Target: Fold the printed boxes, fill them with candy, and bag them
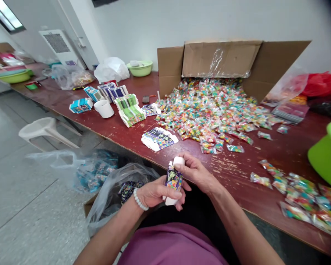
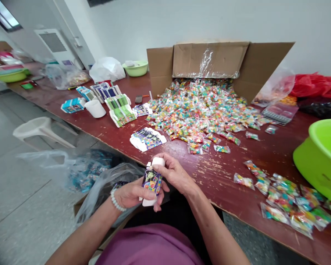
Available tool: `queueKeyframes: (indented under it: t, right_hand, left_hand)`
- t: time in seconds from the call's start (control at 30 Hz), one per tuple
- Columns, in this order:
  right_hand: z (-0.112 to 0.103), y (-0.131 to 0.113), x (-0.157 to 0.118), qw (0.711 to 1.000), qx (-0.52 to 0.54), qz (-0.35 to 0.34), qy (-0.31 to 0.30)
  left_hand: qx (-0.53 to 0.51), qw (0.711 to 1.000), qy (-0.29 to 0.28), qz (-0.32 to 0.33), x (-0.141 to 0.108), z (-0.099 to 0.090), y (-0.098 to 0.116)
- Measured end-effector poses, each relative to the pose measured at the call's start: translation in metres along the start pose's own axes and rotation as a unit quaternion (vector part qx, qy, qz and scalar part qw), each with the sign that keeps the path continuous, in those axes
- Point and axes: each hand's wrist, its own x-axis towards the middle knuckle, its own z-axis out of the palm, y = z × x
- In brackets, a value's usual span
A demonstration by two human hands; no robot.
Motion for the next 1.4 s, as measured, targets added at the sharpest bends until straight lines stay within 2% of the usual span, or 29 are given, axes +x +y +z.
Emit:
queueKeyframes:
  t: [0.07,0.13,0.27,0.4,0.47,0.57,0.73,0.83,0.93,1.07,1.2,1.3,1.4]
  right_hand:
    - [0.010,0.004,-0.005,0.998,-0.014,-0.028,0.061]
    - [0.020,0.012,-0.008,0.994,-0.020,-0.040,0.097]
    - [0.032,0.023,-0.011,0.993,-0.037,-0.019,0.110]
    - [0.035,0.020,-0.015,0.976,-0.147,-0.051,0.149]
    - [0.034,0.017,-0.017,0.977,-0.153,-0.046,0.145]
    - [0.030,0.016,-0.017,0.988,-0.098,-0.018,0.117]
    - [0.018,0.021,-0.017,0.989,-0.086,-0.024,0.116]
    - [0.015,0.019,-0.019,0.987,-0.120,-0.051,0.094]
    - [0.019,0.019,-0.019,0.987,-0.081,-0.060,0.122]
    - [0.025,0.024,-0.018,0.985,0.004,-0.072,0.154]
    - [0.020,0.027,-0.018,0.983,0.000,-0.082,0.166]
    - [0.011,0.028,-0.018,0.980,-0.024,-0.052,0.189]
    - [0.000,0.026,-0.016,0.984,-0.007,-0.007,0.176]
  left_hand:
    - [0.050,0.996,0.063,0.042,0.004,0.003,-0.002]
    - [0.109,0.983,0.118,0.088,0.006,0.004,-0.002]
    - [0.129,0.973,0.145,0.123,0.009,0.003,-0.006]
    - [0.089,0.965,0.200,0.145,0.013,0.003,-0.015]
    - [0.055,0.967,0.203,0.146,0.016,0.006,-0.018]
    - [0.011,0.973,0.193,0.124,0.016,0.010,-0.016]
    - [0.054,0.969,0.203,0.127,0.005,0.009,-0.006]
    - [0.041,0.951,0.256,0.166,-0.001,0.010,-0.005]
    - [0.016,0.928,0.307,0.208,-0.003,0.017,-0.009]
    - [0.035,0.916,0.315,0.245,-0.001,0.025,-0.014]
    - [0.057,0.923,0.303,0.230,0.000,0.023,-0.018]
    - [0.037,0.940,0.272,0.202,-0.001,0.019,-0.019]
    - [0.061,0.945,0.261,0.187,-0.002,0.016,-0.020]
